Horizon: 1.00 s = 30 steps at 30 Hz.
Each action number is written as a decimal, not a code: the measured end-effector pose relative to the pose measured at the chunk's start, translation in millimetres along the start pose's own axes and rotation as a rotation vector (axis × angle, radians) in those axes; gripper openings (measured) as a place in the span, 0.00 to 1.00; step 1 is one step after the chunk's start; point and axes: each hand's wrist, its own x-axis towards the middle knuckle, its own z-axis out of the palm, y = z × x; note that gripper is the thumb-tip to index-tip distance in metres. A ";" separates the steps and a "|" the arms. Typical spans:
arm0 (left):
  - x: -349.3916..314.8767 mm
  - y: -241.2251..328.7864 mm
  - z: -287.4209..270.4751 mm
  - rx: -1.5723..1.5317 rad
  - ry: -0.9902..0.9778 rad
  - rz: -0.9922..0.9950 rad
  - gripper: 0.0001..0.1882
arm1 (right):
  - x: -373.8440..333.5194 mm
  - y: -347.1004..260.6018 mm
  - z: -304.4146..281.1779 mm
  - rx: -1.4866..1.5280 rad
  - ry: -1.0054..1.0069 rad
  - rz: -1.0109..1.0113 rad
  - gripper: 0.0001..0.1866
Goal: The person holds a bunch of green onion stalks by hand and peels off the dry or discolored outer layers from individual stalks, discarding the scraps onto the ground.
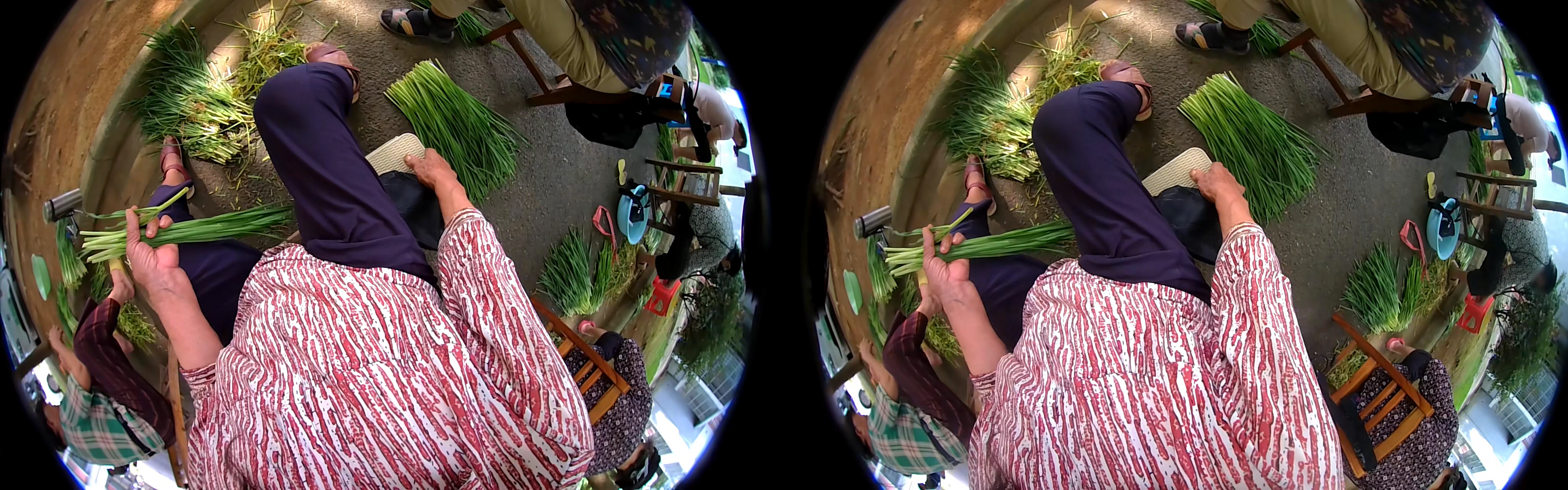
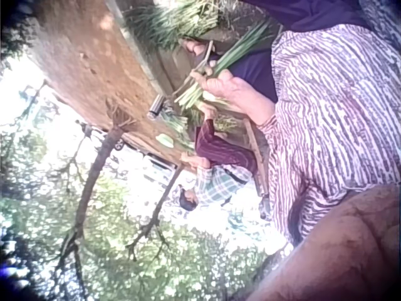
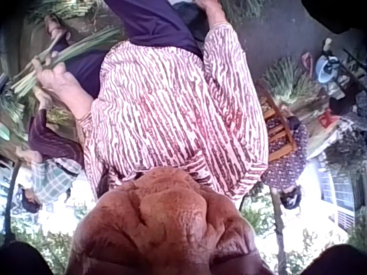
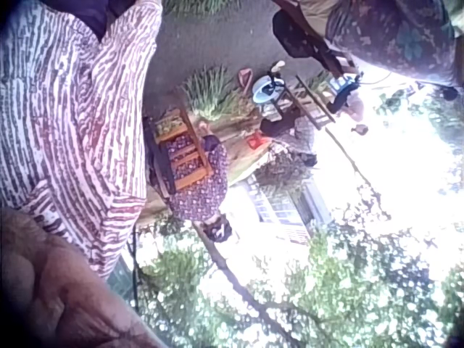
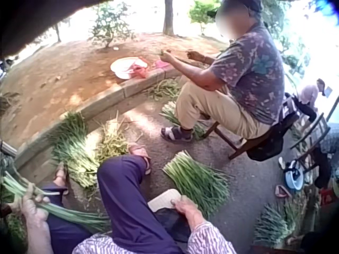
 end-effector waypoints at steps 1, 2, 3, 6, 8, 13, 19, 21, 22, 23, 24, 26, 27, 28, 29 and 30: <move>-0.3 -1.0 1.3 0.002 0.004 0.005 0.06 | 1.4 2.6 2.1 -0.004 -0.006 -0.005 0.37; 0.0 -2.4 2.2 0.001 0.006 0.005 0.06 | 3.6 5.0 4.3 -0.008 -0.013 -0.011 0.37; 0.5 -3.7 2.6 0.000 0.008 0.005 0.06 | 5.3 6.9 5.4 -0.012 -0.020 -0.017 0.37; 3.4 2.9 -2.6 0.004 0.013 0.010 0.06 | 0.4 0.8 12.5 0.004 -0.025 -0.029 0.36; 3.5 6.9 -3.8 0.006 0.003 0.013 0.06 | 2.6 -0.5 20.5 0.027 -0.019 -0.032 0.36; 7.4 20.7 -12.9 -0.038 -0.025 0.016 0.08 | 54.4 17.5 37.6 0.047 -0.082 -0.094 0.40; -12.3 13.1 21.5 -0.104 -0.166 0.072 0.16 | 20.3 -12.5 -5.5 0.046 0.271 -0.203 0.41; -12.5 10.3 20.5 -0.111 -0.143 0.112 0.17 | 13.1 -34.3 -29.0 0.273 0.374 -0.439 0.31; -19.3 11.1 26.2 -0.114 -0.140 0.110 0.16 | 3.9 -50.9 -43.0 0.453 0.384 -0.561 0.28; -22.2 13.0 25.0 -0.110 -0.119 0.121 0.15 | -16.7 -82.3 -55.5 0.491 0.432 -0.690 0.26; -24.9 15.5 20.5 -0.105 -0.097 0.132 0.15 | -44.2 -119.0 -61.9 0.534 0.474 -0.819 0.23; -25.5 16.1 11.6 -0.146 -0.113 0.144 0.16 | -102.7 -180.2 -61.6 0.603 0.368 -1.049 0.22; -26.5 17.5 11.9 -0.148 -0.111 0.158 0.16 | -130.3 -205.4 -55.5 0.630 0.279 -1.128 0.21; -27.2 15.0 15.3 -0.148 -0.108 0.166 0.16 | -153.2 -224.5 -48.3 0.654 0.189 -1.198 0.19; -29.4 15.4 16.3 -0.149 -0.114 0.171 0.17 | -174.9 -240.4 -34.0 0.557 0.074 -1.247 0.19; -30.7 15.9 19.0 -0.153 -0.125 0.170 0.19 | -194.6 -253.3 -21.2 0.455 -0.033 -1.288 0.18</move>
